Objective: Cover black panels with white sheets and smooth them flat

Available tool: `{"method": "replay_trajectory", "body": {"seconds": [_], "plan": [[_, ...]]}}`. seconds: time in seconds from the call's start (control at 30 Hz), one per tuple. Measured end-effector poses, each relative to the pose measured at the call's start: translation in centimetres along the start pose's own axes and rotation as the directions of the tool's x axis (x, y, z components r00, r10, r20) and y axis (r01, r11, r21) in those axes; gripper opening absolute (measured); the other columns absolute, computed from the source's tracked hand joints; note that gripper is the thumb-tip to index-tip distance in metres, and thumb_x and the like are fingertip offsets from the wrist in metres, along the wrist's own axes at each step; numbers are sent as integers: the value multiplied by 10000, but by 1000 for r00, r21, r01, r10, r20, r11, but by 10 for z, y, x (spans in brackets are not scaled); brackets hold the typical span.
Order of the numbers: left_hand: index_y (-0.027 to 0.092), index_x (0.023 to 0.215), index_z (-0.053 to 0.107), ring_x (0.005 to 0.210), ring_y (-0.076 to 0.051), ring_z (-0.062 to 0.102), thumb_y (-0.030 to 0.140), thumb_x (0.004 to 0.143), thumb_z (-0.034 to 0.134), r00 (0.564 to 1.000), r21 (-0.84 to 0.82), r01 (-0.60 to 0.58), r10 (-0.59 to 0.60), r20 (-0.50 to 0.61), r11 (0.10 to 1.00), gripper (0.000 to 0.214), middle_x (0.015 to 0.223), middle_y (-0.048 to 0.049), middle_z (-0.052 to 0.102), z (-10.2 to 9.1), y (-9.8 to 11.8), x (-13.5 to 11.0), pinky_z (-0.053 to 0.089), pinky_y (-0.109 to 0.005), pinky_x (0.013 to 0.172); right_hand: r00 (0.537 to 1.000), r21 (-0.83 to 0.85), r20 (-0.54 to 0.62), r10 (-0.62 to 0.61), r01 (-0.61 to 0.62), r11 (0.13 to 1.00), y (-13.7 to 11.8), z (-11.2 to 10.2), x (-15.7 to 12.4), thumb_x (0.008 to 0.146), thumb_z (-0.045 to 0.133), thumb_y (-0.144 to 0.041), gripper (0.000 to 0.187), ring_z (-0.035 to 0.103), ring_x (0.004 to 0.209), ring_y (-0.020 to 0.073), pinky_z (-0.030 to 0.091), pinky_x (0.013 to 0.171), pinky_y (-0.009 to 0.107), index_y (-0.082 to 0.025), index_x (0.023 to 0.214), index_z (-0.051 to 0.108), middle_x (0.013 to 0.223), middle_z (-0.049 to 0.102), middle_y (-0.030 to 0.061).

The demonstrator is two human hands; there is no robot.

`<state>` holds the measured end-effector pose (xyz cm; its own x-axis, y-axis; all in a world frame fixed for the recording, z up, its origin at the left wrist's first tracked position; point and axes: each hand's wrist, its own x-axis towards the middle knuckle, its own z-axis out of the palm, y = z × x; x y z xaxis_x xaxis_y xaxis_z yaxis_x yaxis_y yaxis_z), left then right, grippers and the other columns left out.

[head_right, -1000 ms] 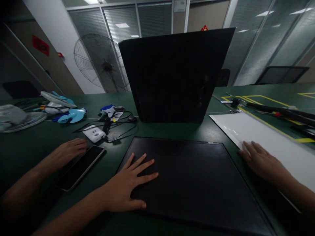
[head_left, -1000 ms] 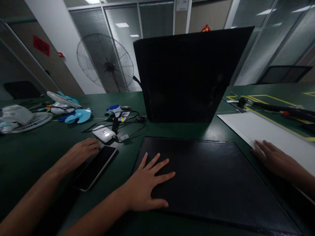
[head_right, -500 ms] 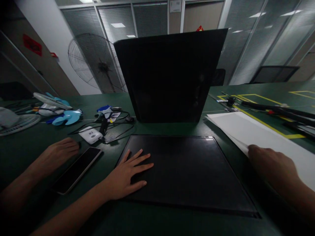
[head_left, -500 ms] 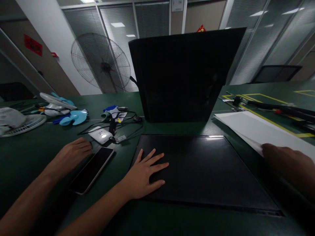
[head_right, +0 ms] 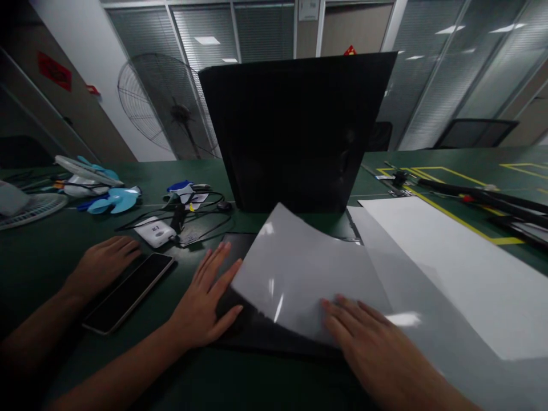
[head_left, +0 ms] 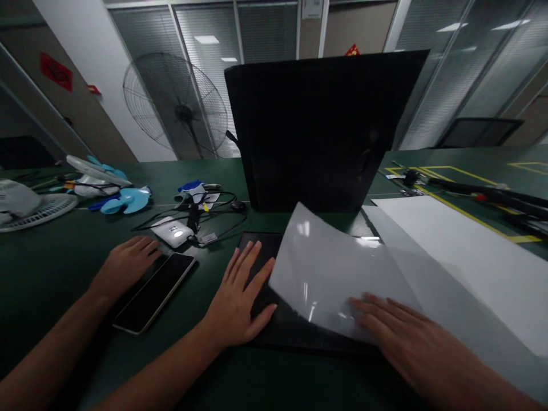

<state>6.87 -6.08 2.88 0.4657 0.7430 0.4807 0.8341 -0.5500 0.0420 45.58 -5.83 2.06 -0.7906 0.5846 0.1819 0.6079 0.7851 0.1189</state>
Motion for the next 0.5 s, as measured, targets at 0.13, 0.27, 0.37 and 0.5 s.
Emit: {"method": "replay_trajectory", "body": {"seconds": [0.13,0.27,0.37,0.5], "plan": [[343,1650,214,1559,-400,303,423,924,613,977,149,-179,193,-92,973,832,1722,-124,251,-2,3,-17,186,-667,1255,991,106,114,-64,52,993,-21,5,28,971,501,-206,532,520,1390,310,547,1066,513,-344,1481,559,1575,447,19],[477,1571,367,1506,-337,425,504,954,589,973,225,-192,216,-87,955,656,1576,-9,533,-7,8,-34,148,-626,1270,981,213,186,-59,18,977,-27,-4,48,1037,488,-391,509,442,1456,315,501,1118,541,-373,1546,479,1607,405,14],[393,1524,497,1502,-353,426,612,956,554,975,175,-220,224,1,960,612,1576,-30,536,-13,9,-30,176,-597,1273,965,278,251,-75,2,961,-15,-13,51,1036,459,-530,584,409,1482,296,460,1170,547,-383,1597,389,1633,359,23],[261,1434,617,1439,-397,497,673,933,576,936,20,-152,137,324,988,650,1535,-124,569,-18,6,-7,369,-591,1192,977,159,110,184,-200,967,29,-1,15,957,525,-646,902,297,1529,361,378,1196,646,-306,1683,112,1684,226,99]]}}
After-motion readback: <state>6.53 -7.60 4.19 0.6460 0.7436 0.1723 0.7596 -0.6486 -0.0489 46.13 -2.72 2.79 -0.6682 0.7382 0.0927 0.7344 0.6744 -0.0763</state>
